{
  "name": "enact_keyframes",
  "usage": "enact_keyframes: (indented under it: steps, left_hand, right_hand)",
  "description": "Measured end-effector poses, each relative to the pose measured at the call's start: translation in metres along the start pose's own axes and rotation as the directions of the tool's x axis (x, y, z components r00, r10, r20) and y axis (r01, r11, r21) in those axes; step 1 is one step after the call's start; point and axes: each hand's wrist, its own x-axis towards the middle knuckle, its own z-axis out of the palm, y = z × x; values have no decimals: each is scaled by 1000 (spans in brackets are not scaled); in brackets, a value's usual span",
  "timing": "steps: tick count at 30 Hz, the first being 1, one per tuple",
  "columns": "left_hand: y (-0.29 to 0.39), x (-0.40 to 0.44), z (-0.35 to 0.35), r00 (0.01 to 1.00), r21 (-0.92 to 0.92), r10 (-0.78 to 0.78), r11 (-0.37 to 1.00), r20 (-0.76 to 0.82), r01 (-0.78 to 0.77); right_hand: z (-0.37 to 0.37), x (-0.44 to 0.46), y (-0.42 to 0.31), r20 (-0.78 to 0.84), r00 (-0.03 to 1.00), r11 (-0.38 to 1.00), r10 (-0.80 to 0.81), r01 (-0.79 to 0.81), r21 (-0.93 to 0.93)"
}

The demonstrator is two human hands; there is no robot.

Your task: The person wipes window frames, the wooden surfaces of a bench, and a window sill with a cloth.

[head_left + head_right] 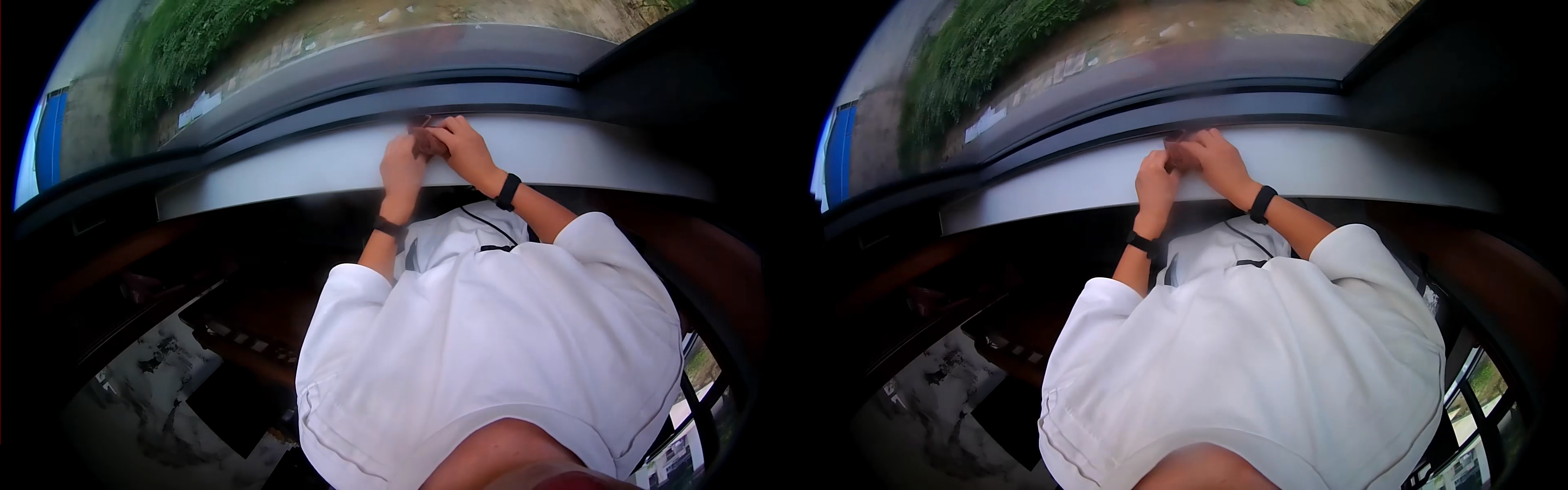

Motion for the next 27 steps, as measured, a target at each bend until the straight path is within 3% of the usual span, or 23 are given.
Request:
enact_keyframes:
  steps: [3,8,14,18,27]
  left_hand:
    - [29,-16,14,999,-42,40,998,15,-39]
    - [76,3,39,992,-141,103,986,73,-92]
    - [135,23,78,937,-237,338,921,90,-310]
    - [143,6,82,908,-279,388,900,158,-336]
    - [56,-42,4,954,-153,126,985,274,-86]
  right_hand:
    - [-30,-30,1,8,998,998,57,-57,27]
    - [-66,-49,26,-113,986,990,120,-127,-55]
    - [-110,-83,58,-270,928,921,257,-319,-221]
    - [-119,-109,48,-272,909,895,317,-381,-231]
    - [-56,-87,-17,-19,977,977,211,-212,-13]
